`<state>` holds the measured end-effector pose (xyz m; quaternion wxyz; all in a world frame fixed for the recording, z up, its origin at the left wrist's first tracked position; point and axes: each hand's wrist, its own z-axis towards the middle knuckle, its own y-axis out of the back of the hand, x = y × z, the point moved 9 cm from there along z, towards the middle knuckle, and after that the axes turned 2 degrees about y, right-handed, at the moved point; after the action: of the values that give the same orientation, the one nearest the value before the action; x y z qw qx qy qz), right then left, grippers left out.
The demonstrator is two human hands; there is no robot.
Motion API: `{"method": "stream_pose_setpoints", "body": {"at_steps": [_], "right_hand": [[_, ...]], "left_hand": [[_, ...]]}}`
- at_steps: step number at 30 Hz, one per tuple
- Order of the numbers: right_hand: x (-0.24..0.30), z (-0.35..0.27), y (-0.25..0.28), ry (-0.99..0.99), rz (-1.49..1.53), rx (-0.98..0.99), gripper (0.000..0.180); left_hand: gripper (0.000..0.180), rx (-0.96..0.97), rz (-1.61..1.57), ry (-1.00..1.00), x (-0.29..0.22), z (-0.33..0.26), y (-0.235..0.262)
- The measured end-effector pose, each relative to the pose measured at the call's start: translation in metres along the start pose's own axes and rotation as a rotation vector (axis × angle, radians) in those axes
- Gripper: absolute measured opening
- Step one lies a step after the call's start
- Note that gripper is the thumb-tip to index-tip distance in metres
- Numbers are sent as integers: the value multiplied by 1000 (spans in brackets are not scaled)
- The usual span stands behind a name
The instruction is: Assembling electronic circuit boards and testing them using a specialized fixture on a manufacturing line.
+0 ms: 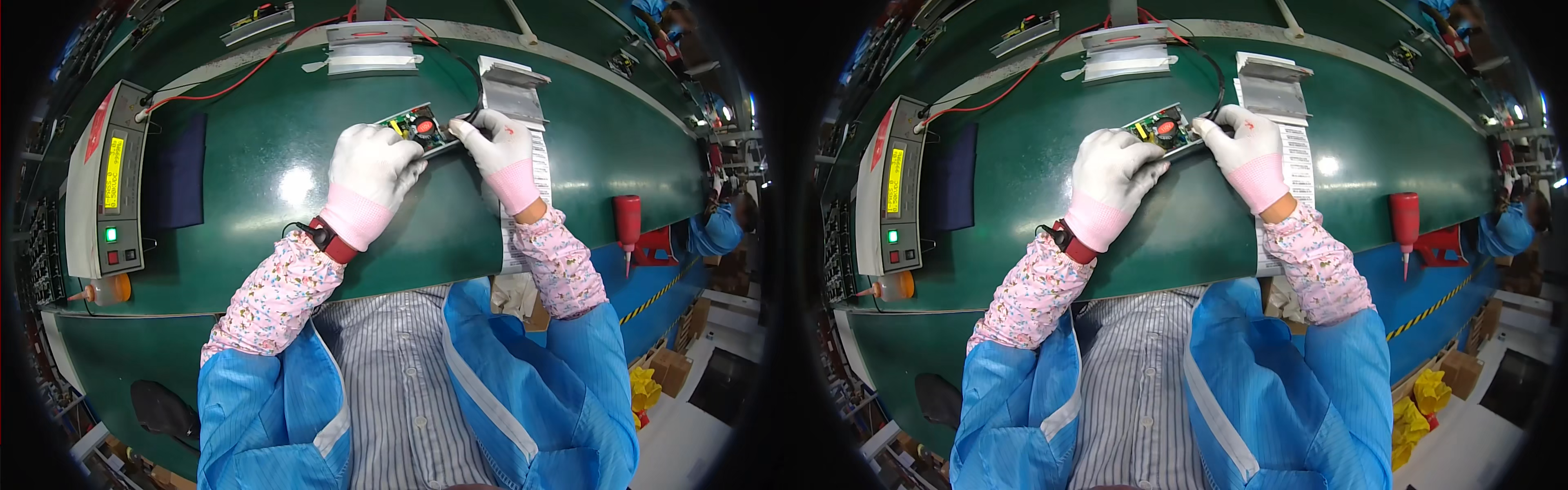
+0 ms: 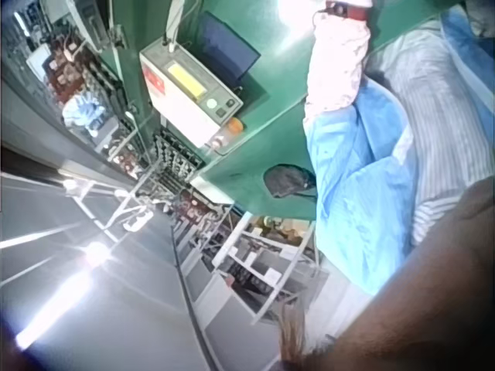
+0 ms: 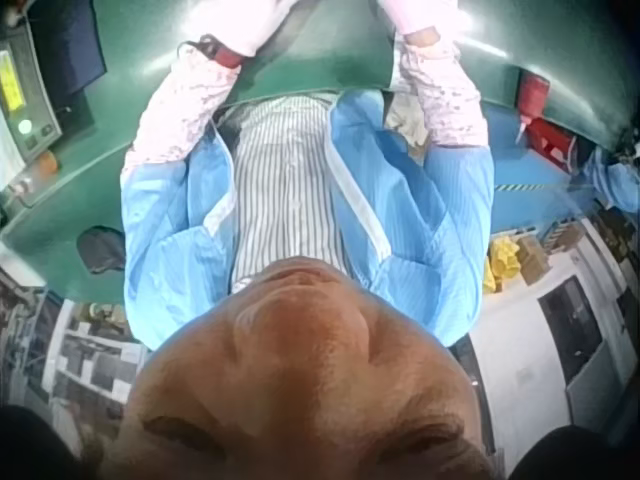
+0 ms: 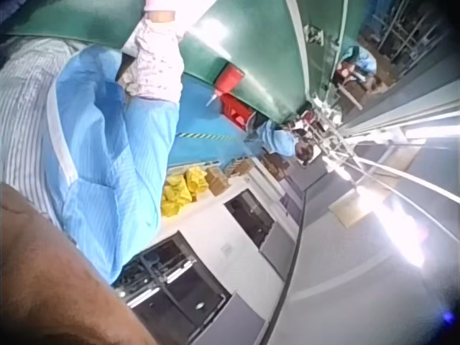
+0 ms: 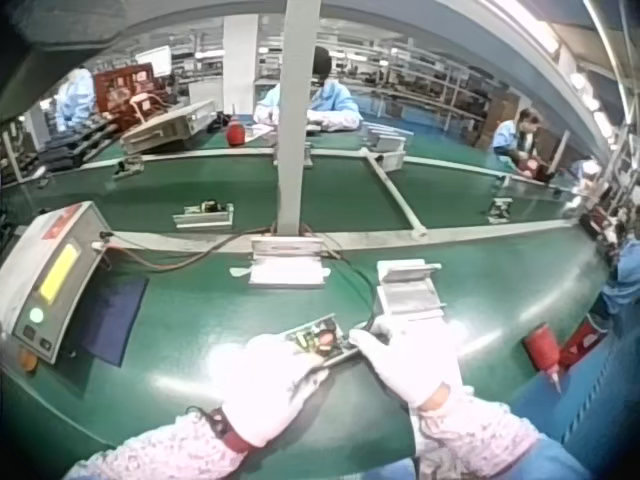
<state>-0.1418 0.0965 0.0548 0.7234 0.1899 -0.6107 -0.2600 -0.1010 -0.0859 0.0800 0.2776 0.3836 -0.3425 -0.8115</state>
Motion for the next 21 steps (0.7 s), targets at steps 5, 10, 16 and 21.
{"method": "stream_pose_setpoints", "body": {"at_steps": [5, 10, 16, 21], "right_hand": [[6, 1, -3, 18, -69, 5, 23], [21, 4, -6, 68, -327, 57, 32], [13, 1, 1, 40, -141, 7, 35], [19, 2, -2, 44, -180, 14, 25]], "left_hand": [[16, -31, -44, 1, -2, -1, -1], [16, -38, -37, 2, -2, -2, -3], [16, -52, -44, -5, 1, -3, -5], [15, -45, -37, 12, 1, -2, -1]]}}
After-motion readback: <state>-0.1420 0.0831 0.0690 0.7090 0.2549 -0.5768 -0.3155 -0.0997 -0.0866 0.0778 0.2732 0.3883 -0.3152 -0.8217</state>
